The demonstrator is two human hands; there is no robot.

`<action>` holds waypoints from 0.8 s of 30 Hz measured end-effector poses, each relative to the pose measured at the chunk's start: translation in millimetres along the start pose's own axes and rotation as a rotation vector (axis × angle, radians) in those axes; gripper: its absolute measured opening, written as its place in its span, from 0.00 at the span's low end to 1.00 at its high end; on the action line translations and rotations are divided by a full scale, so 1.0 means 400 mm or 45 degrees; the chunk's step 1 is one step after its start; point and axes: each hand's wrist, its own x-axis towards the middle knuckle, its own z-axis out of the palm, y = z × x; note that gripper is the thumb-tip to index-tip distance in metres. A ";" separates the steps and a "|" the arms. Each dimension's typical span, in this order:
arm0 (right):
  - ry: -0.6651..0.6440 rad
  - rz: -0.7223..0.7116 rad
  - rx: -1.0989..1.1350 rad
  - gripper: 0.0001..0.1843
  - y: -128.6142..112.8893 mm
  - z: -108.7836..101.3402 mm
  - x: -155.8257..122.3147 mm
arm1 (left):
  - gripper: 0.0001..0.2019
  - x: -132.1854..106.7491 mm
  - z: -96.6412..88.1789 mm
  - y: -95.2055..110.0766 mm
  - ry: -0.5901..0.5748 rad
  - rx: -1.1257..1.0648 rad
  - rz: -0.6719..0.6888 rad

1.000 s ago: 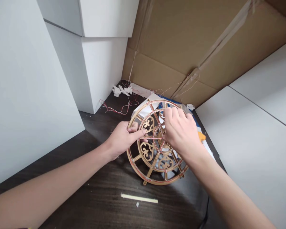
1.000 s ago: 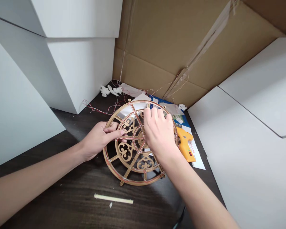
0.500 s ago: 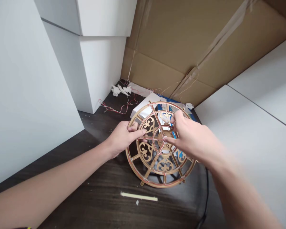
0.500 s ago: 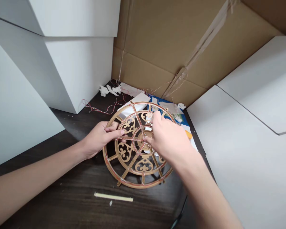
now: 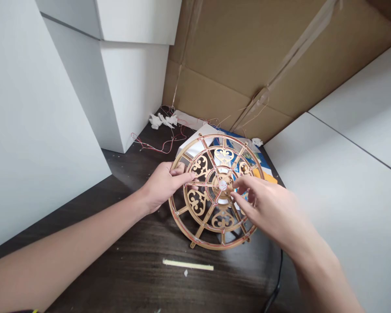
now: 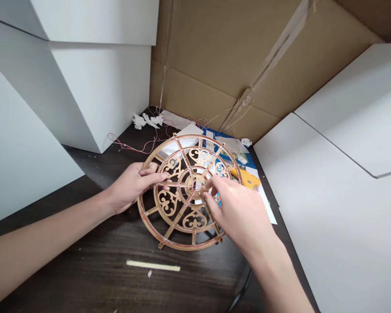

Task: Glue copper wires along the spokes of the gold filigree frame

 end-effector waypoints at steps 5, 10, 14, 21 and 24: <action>0.042 -0.029 -0.058 0.10 0.026 0.019 -0.005 | 0.28 -0.001 0.000 -0.001 0.006 0.001 -0.013; 0.142 -0.118 -0.096 0.11 0.023 0.034 -0.001 | 0.28 0.001 0.001 0.000 0.020 -0.009 -0.012; 0.244 -0.197 -0.070 0.10 0.009 0.053 -0.001 | 0.28 0.001 0.000 0.003 0.032 -0.031 -0.012; 0.378 -0.164 -0.013 0.11 -0.013 0.078 0.011 | 0.28 -0.001 0.002 0.006 0.048 -0.051 -0.015; 0.358 -0.115 0.020 0.11 -0.026 0.076 0.017 | 0.28 -0.001 0.002 0.005 0.046 -0.052 -0.021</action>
